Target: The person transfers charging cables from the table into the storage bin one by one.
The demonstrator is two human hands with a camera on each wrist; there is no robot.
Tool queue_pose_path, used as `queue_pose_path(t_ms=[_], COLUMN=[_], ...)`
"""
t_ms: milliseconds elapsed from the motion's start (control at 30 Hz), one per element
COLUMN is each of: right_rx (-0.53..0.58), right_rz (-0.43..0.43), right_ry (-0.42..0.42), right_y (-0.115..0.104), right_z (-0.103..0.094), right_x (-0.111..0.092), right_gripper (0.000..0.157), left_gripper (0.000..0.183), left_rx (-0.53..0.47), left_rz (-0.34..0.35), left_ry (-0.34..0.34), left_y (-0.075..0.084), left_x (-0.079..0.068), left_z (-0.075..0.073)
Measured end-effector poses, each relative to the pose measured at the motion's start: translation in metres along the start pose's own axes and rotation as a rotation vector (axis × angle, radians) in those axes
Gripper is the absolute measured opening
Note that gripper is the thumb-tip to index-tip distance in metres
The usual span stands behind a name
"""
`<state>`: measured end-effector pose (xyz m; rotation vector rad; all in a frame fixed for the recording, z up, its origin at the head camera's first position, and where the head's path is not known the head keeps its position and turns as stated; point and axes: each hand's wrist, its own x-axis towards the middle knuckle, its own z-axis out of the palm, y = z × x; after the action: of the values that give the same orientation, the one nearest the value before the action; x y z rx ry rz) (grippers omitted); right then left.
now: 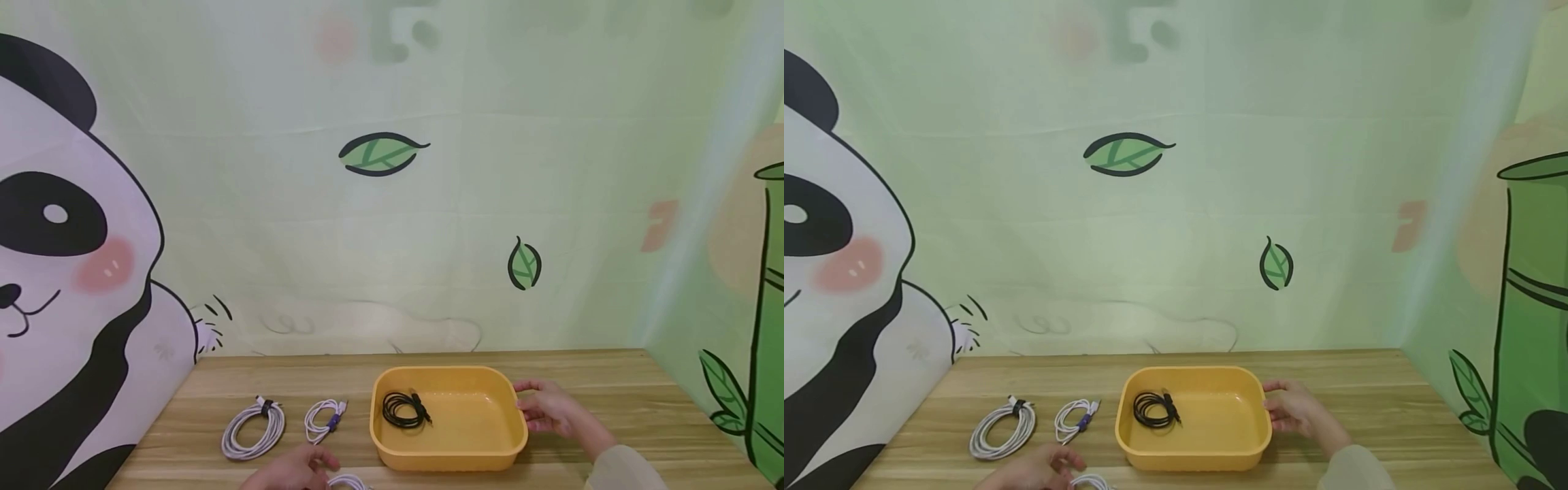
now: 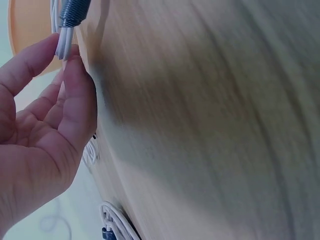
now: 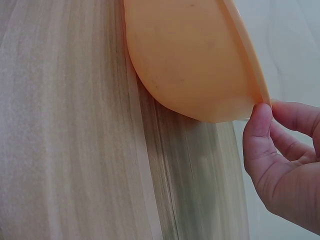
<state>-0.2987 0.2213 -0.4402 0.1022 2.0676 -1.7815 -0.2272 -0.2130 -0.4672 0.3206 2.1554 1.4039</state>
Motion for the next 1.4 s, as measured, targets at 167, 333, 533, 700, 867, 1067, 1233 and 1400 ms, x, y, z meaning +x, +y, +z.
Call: queue_pose_path(t_ms=[167,333,533,700,867,1067,1233,1400], right_rx=[-0.003,-0.006,-0.006,-0.005,0.0,0.001,0.0,-0.001], right_rz=[0.001,0.004,-0.002,-0.003,0.002,-0.002,-0.002,-0.012], right_ry=[0.008,0.013,0.006,0.006,0.01,0.002,-0.005,-0.011], right_y=[0.0005,0.0003,0.0002,0.0005,0.0007,0.0009,0.001,0.0014], right_z=[-0.0002,-0.0004,-0.0004,-0.0007,-0.001,-0.0017,-0.0017,-0.0014], right_x=[0.0002,0.0004,-0.0006,-0.0009,0.0002,0.0011,0.0013,0.0013], right_gripper=[0.048,0.048,0.048,0.048,0.047,0.047,0.047,0.048], left_gripper=[0.032,0.033,0.03,0.031,0.031,0.03,0.031,0.034], left_rx=[-0.105,-0.129,-0.14,-0.144,-0.145,-0.164,-0.188,-0.237], left_rz=[0.002,0.049,0.055,0.033,0.035,0.039,0.058,0.076], left_ry=[-0.036,-0.072,-0.089,-0.059,-0.039,-0.029,-0.028,-0.063], left_y=[0.0003,-0.0002,0.0,0.0003,0.002,0.0037,0.0056,0.0085], left_x=[0.0001,-0.0004,-0.0004,-0.0002,-0.0007,-0.0016,-0.0011,0.0005], left_z=[-0.0011,-0.0028,-0.0034,-0.0031,-0.0029,-0.0023,-0.0024,-0.0051])
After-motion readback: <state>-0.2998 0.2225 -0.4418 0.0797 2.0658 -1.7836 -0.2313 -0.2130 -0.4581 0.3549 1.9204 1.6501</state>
